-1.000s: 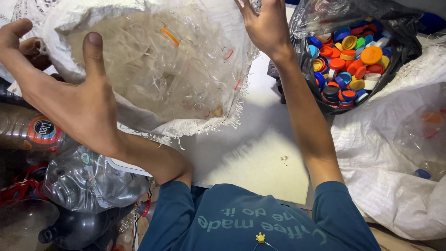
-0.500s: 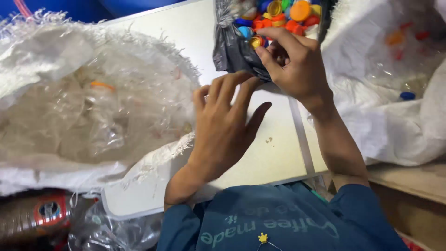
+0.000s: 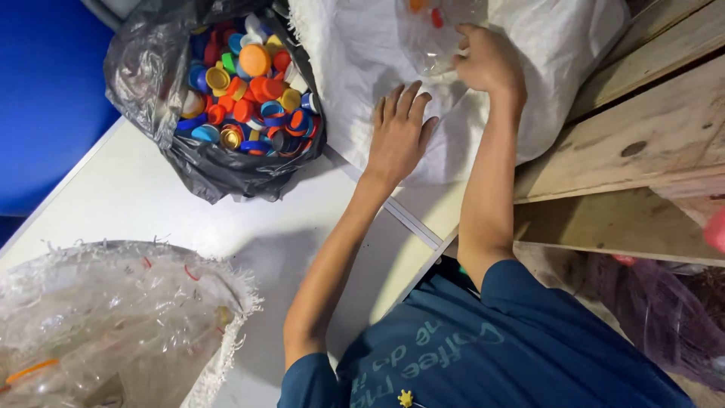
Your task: The person removes plastic bottle caps from empty bottles and places them into a black bag. They then place the empty bottles into a large white sack. This process is repeated for multiple bottles throughout the video.
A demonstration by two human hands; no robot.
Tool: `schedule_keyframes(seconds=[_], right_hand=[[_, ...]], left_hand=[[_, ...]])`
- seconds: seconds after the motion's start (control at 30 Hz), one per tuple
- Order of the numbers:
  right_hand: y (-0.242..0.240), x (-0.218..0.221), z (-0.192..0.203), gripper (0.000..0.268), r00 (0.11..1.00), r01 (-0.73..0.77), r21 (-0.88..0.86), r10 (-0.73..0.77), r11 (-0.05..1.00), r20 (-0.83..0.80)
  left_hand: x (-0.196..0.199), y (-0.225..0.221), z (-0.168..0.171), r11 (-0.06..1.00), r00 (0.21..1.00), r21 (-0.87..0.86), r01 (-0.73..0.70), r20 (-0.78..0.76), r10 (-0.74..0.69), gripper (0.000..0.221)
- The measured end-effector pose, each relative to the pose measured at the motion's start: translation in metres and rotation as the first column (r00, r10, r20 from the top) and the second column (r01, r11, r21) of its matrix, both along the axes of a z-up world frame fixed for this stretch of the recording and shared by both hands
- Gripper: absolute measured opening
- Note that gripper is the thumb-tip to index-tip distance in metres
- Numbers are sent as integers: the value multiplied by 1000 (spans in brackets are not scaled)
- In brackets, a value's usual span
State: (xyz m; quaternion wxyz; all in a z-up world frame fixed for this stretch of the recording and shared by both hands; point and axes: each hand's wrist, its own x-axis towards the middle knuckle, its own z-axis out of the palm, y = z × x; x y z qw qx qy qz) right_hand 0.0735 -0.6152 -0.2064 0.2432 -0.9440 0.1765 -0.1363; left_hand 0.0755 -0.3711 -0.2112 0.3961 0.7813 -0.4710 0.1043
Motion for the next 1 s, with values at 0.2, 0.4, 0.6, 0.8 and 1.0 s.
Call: schedule_keyframes(seconds=[0.2, 0.4, 0.6, 0.8, 1.0], right_hand=[[28, 56, -12, 59, 994, -14, 65, 6, 998, 111], [56, 74, -14, 57, 981, 191, 13, -190, 982, -30], [82, 41, 30, 53, 995, 104, 11, -104, 994, 3], [101, 8, 85, 54, 947, -299, 24, 293, 954, 129], [118, -12, 114, 60, 784, -582, -49, 576, 812, 231]], left_hand=[[12, -13, -33, 965, 995, 256, -61, -65, 80, 43], [48, -1, -64, 954, 971, 283, 97, -238, -28, 37], [80, -7, -103, 857, 550, -515, -3, -717, -429, 51], [74, 20, -19, 870, 412, -463, -171, -836, -363, 62], [63, 28, 8, 729, 574, -667, -154, -661, -483, 54]])
